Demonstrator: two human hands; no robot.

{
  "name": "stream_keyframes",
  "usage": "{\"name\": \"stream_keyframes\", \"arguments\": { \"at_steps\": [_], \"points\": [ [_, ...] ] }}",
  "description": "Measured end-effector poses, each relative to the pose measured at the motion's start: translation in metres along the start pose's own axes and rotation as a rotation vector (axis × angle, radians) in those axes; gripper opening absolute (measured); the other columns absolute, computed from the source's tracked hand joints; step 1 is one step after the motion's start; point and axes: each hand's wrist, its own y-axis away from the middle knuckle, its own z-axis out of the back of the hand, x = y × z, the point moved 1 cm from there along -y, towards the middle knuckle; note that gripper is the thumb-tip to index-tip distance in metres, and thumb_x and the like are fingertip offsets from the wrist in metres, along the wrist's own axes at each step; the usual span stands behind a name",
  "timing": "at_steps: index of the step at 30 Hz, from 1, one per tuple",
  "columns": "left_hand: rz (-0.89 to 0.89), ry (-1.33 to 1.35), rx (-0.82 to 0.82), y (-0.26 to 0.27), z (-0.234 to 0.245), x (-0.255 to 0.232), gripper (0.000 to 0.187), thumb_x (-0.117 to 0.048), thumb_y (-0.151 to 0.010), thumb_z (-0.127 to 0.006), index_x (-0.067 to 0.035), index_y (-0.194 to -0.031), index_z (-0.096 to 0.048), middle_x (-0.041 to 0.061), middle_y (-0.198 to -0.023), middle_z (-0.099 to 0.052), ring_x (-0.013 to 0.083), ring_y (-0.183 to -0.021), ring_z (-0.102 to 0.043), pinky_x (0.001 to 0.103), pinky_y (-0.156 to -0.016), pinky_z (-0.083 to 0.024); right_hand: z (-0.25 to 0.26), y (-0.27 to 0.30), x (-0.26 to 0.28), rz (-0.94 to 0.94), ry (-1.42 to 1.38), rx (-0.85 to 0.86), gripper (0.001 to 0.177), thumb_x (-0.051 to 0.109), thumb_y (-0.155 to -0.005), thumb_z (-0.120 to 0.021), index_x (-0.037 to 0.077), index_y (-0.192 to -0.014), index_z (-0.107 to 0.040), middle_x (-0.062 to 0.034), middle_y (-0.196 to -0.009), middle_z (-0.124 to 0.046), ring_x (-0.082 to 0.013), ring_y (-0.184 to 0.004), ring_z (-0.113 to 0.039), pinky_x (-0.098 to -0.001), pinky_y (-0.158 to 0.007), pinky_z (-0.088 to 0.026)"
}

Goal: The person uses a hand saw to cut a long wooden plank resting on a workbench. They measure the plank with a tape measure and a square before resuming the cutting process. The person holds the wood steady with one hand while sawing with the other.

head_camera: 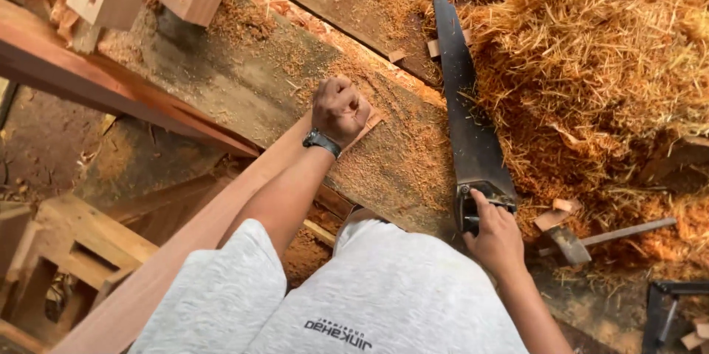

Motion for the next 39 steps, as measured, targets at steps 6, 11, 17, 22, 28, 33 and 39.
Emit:
{"name": "stream_keyframes", "arguments": {
  "at_steps": [6,11,17,22,28,33,39],
  "points": [
    [0.018,0.075,0.418,-0.053,0.057,-0.048,0.07,-0.073,-0.078,-0.071,-0.019,-0.123,-0.066,0.017,-0.135,-0.059,0.04,-0.135,-0.05,0.062,-0.113,-0.037,-0.001,-0.002,0.001,-0.089,-0.012,0.087,0.111,0.038,-0.064,-0.087,0.029,-0.162,-0.034,-0.0031,-0.118,-0.074,-0.0237,-0.113,-0.066,-0.0368,-0.104,-0.052],
    [-0.254,-0.025,0.603,-0.022,0.033,-0.018,0.053,-0.064,-0.075,-0.075,-0.023,-0.108,-0.069,0.004,-0.115,-0.06,0.0304,-0.132,-0.047,0.055,-0.112,-0.035,0.003,-0.002,0.009,-0.138,-0.027,0.1,0.108,0.037,-0.066,-0.085,0.027,-0.161,-0.035,-0.0063,-0.117,-0.074,-0.026,-0.115,-0.066,-0.0377,-0.109,-0.05],
    [-0.289,0.04,0.496,-0.013,0.02,-0.009,0.045,-0.06,-0.077,-0.072,-0.021,-0.102,-0.07,0.002,-0.105,-0.058,0.0257,-0.12,-0.052,0.052,-0.108,-0.038,0.001,0.001,0.014,-0.17,-0.023,0.103,0.108,0.036,-0.064,-0.086,0.026,-0.161,-0.038,-0.0058,-0.114,-0.075,-0.0256,-0.114,-0.066,-0.0377,-0.11,-0.049],
    [-0.312,0.037,0.473,-0.014,0.021,-0.005,0.046,-0.062,-0.079,-0.07,-0.023,-0.103,-0.071,0.002,-0.105,-0.058,0.0249,-0.119,-0.053,0.052,-0.109,-0.039,0.006,-0.001,0.016,-0.159,-0.055,0.111,0.106,0.032,-0.065,-0.085,0.025,-0.16,-0.039,-0.0074,-0.112,-0.074,-0.0269,-0.113,-0.066,-0.0391,-0.112,-0.048],
    [0.061,0.181,0.577,-0.035,0.016,0.003,0.073,-0.073,-0.085,-0.073,-0.012,-0.125,-0.067,0.014,-0.125,-0.051,0.0373,-0.126,-0.051,0.052,-0.111,-0.041,0.003,0.001,0.011,-0.147,-0.03,0.099,0.105,0.036,-0.065,-0.083,0.026,-0.16,-0.039,-0.0037,-0.111,-0.073,-0.0224,-0.112,-0.066,-0.0367,-0.111,-0.048],
    [0.373,0.134,0.971,-0.085,0.023,0.009,0.042,-0.047,-0.066,-0.099,-0.025,-0.098,-0.082,0.004,-0.095,-0.075,0.0329,-0.104,-0.068,0.046,-0.093,-0.055,0.0,0.0,0.008,-0.121,-0.062,0.064,0.106,0.034,-0.063,-0.084,0.024,-0.16,-0.041,-0.0073,-0.108,-0.073,-0.0244,-0.111,-0.066,-0.0377,-0.112,-0.048],
    [0.369,-0.075,1.076,-0.114,0.021,-0.004,0.03,-0.047,-0.067,-0.097,-0.026,-0.076,-0.078,0.004,-0.092,-0.068,0.0327,-0.099,-0.07,0.047,-0.088,-0.056,-0.014,-0.004,0.002,-0.082,-0.03,-0.006,0.106,0.038,-0.063,-0.082,0.024,-0.16,-0.042,-0.0058,-0.105,-0.071,-0.0231,-0.109,-0.066,-0.0367,-0.11,-0.048]
  ]
}}
